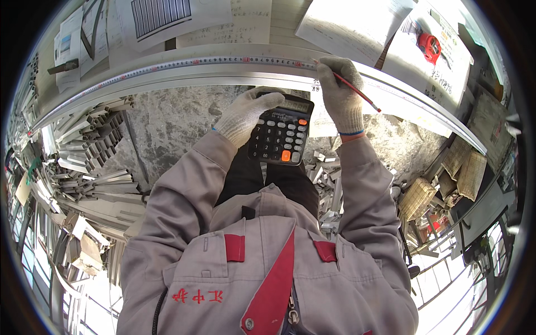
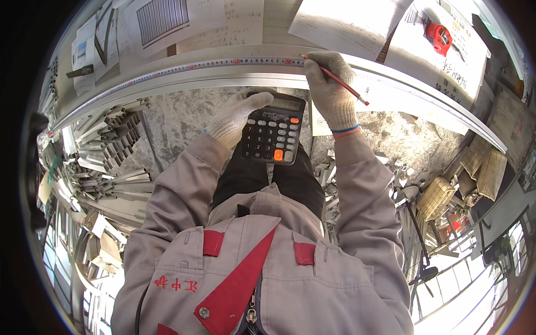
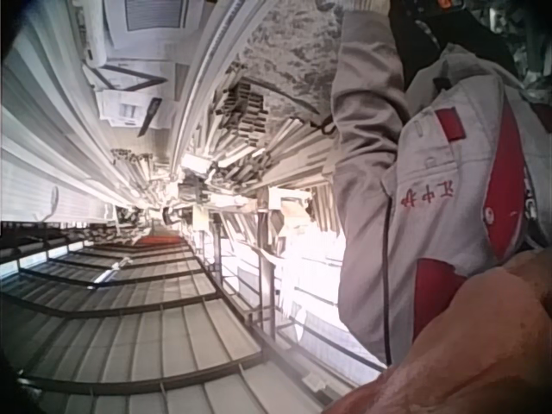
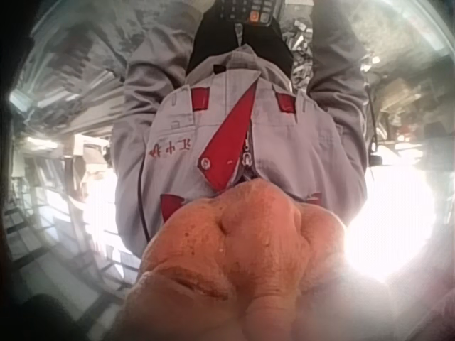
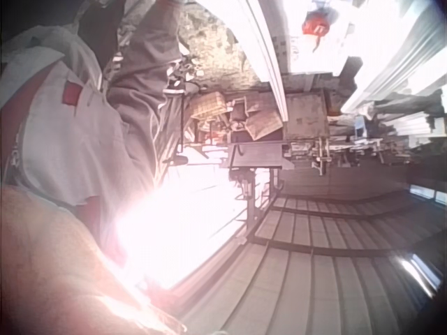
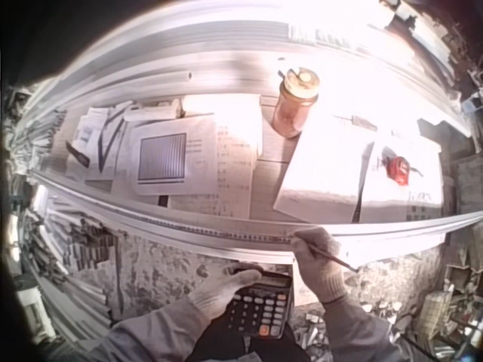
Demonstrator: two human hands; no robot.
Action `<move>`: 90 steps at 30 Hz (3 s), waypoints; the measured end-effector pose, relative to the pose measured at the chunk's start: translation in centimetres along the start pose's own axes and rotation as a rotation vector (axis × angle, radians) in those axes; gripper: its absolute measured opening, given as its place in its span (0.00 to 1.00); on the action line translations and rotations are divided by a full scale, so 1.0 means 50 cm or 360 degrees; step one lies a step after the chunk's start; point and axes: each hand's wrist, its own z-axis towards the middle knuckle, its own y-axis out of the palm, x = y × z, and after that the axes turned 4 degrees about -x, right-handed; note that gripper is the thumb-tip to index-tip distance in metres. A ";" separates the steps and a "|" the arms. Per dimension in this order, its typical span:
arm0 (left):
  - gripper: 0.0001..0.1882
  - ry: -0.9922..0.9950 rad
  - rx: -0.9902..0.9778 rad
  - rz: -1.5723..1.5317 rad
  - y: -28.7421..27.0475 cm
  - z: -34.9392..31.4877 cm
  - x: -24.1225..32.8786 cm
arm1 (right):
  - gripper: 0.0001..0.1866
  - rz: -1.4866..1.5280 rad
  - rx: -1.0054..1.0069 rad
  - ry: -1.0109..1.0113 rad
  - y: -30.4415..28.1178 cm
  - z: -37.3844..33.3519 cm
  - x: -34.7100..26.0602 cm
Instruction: The person repeatedly measures a long metal profile with a tape measure, records values on paper with a pencil, and uses a calculator to perform calculations. The person alternates between measuring, writing, and calculating throughout the clip.
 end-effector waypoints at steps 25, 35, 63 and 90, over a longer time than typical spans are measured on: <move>0.13 0.0290 0.0223 0.0008 0.052 -0.036 0.068 | 0.21 0.0907 -0.0010 0.1181 0.047 -0.257 -0.132; 0.09 0.0401 0.0105 -0.0087 0.072 -0.029 0.068 | 0.24 0.0893 0.0125 0.1144 0.051 -0.248 -0.135; 0.11 0.0238 0.0237 -0.0448 0.079 -0.020 0.065 | 0.58 -0.0014 -0.0171 0.0726 0.056 -0.235 -0.141; 0.17 -0.0070 -0.0053 -0.0067 0.084 -0.025 0.079 | 0.23 0.0480 0.0188 0.0499 -0.151 -0.255 -0.129</move>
